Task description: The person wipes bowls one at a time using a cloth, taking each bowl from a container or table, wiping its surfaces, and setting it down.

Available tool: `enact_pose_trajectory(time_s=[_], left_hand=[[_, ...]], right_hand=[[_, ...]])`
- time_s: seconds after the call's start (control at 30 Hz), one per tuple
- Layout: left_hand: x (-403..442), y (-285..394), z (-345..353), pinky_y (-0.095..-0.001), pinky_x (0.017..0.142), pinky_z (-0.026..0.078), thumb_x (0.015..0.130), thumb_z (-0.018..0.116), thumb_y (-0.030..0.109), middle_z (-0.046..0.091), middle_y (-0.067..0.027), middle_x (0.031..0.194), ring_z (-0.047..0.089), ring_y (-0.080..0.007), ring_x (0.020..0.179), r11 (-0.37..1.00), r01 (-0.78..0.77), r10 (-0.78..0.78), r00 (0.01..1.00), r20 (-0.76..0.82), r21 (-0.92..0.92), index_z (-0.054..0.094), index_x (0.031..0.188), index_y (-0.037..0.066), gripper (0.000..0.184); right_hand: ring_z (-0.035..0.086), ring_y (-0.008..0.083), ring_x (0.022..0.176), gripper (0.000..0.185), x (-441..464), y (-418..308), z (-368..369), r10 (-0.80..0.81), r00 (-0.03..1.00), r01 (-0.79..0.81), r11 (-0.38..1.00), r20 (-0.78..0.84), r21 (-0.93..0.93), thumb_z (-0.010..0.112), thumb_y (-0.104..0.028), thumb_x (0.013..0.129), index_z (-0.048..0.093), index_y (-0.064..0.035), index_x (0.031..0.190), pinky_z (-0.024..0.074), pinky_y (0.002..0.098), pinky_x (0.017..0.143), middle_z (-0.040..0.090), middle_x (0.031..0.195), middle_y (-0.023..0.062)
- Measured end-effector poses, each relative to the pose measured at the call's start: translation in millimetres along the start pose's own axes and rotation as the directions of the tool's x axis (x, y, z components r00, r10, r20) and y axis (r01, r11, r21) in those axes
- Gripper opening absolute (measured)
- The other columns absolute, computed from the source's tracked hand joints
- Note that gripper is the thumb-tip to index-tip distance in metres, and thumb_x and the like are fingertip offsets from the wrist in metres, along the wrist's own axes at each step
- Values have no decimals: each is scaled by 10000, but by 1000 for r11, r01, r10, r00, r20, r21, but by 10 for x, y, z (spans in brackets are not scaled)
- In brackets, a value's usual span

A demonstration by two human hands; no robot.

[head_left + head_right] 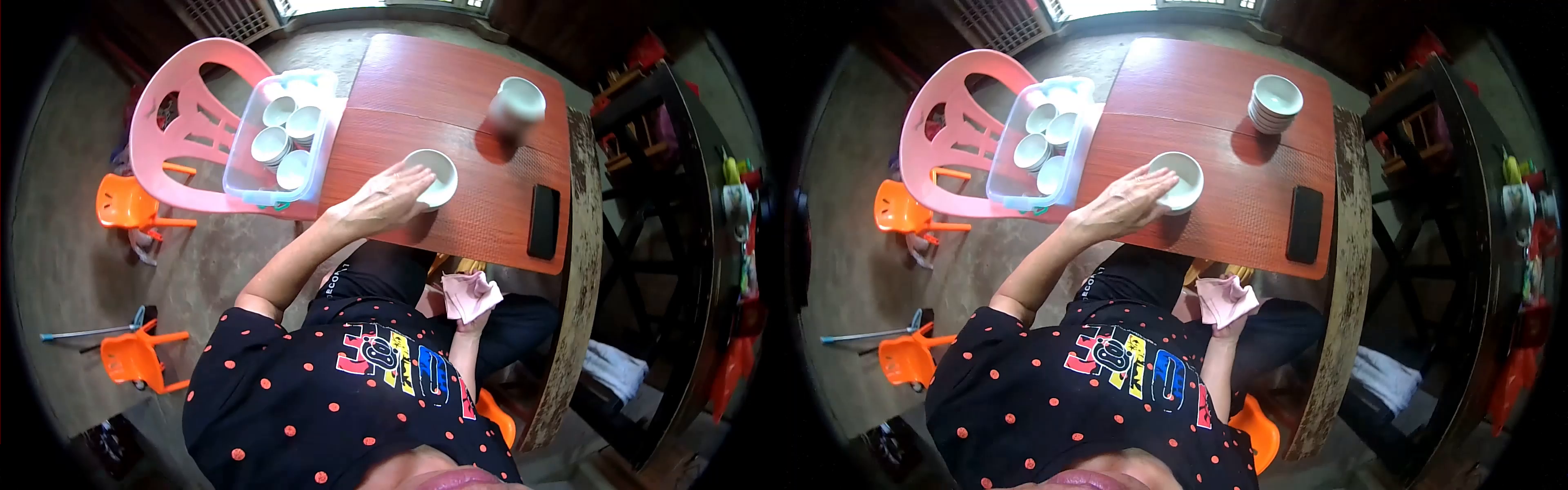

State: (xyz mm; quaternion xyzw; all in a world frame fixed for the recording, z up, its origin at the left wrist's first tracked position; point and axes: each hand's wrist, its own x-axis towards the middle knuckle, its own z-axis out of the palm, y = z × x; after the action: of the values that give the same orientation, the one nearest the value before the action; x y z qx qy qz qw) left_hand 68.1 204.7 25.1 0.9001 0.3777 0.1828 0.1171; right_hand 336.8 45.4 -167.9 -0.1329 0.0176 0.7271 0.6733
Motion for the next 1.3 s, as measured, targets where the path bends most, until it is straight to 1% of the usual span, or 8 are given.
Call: enact_pose_trajectory(time_s=[0.2,0.3,0.53,0.67,0.73,0.83,1.07,1.3], left_hand=[[-304,-656,-358,-383,919,455,878,599,224,580,-212,1168,584,-321,1065,921,385,-381,850,-364,-65,530,1231,41,404],[-498,-1033,-595,-420,840,482,887,535,196,639,-207,1009,618,-350,964,657,739,-753,632,-184,-151,600,1153,72,300],[-978,-2241,-198,-435,977,402,835,531,162,600,-233,1109,548,-361,1102,735,678,-668,721,-187,-14,589,1148,18,349],[-898,-2437,1,-493,1123,152,877,489,206,496,-202,1293,326,-368,1320,750,598,-648,750,133,284,531,1210,5,392],[-838,-2460,25,-495,1122,158,885,471,210,520,-190,1261,332,-369,1317,720,620,-689,694,209,313,546,1172,10,358],[-776,-2437,30,-494,1076,234,885,491,237,583,-184,1129,442,-357,1201,707,644,-704,680,205,292,602,1018,35,267],[-881,-2584,103,-426,864,437,890,523,277,633,-173,949,588,-336,960,736,671,-676,737,35,86,632,895,40,260],[-869,-2250,-167,-430,732,463,903,516,261,595,-234,820,613,-339,810,728,617,-685,658,-312,-298,552,874,-8,273]], right_hand=[[481,318,1187,538,4,-42,-193,57,996,-52,995,-64,84,481,-450,917,507,-26,1247,321,538,1046,549,1253,128],[490,319,1176,518,5,-40,-176,22,992,-22,1000,-123,0,475,-443,922,521,-31,1232,333,536,1038,556,1245,125],[489,327,1174,538,31,-29,-148,48,994,-43,998,-100,51,486,-458,909,518,-32,1236,322,549,1039,555,1245,124],[476,329,1188,570,-16,-16,-120,33,993,-32,999,-117,9,489,-465,905,477,-34,1278,306,548,1051,523,1284,126],[458,312,1206,578,-73,24,26,-85,990,13,843,-110,-538,457,-453,924,443,-8,1293,308,502,1066,503,1286,142],[460,301,1202,523,-115,65,60,77,992,-94,979,-101,-180,431,-391,948,438,15,1279,327,466,1064,481,1283,156],[498,368,1156,476,-134,123,319,53,993,-69,986,-109,-152,487,-367,927,487,9,1218,387,551,996,502,1209,202],[442,372,1222,544,-94,55,799,16,965,72,943,260,-324,511,-404,917,434,-25,1301,343,592,1009,434,1350,196]])
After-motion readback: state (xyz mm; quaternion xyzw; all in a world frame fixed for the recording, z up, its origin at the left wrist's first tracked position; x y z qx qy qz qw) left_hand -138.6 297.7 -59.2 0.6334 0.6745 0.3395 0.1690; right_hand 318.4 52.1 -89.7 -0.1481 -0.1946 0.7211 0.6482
